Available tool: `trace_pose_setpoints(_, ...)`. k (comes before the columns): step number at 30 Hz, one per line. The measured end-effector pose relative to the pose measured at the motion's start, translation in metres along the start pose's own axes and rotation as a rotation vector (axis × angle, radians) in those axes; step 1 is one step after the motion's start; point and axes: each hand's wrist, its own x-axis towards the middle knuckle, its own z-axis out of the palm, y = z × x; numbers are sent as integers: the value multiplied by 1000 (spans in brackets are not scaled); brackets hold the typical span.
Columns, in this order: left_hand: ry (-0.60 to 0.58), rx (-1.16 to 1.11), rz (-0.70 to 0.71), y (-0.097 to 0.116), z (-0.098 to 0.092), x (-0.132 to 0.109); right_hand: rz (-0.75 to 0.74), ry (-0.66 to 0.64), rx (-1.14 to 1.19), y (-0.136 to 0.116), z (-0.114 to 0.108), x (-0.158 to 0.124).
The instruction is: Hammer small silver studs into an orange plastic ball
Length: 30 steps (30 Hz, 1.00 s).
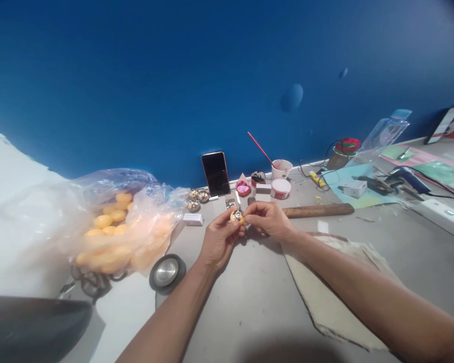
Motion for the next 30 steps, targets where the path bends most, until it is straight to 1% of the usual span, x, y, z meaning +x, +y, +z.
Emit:
trace_pose_setpoints(5, 11, 16, 6, 1, 3, -2, 7, -6, 0, -2, 1, -1)
trace_pose_setpoints(10, -1, 22, 5, 1, 4, -2, 10, -3, -19, -6, 5, -2)
trace_pose_setpoints(14, 2, 30, -6, -2, 2, -1, 12, 40, -64, -7, 8, -2)
trace_pose_setpoints(16, 4, 24, -18, -4, 1, -1, 24, 52, -26, -5, 7, -2)
trace_pose_setpoints(19, -9, 0, -55, -6, -1, -2, 53, 29, 127, 1, 2, 1)
trace_pose_setpoints(21, -22, -11, -68, -7, -2, -2, 72, 15, 188, 5, -2, 3)
trace_pose_setpoints(26, -23, -23, -59, -5, -3, -1, 53, -37, 96, 6, -6, 4)
trace_pose_setpoints(30, -22, 20, -40, -4, 0, -2, 26, -29, 17, 1, -4, 3)
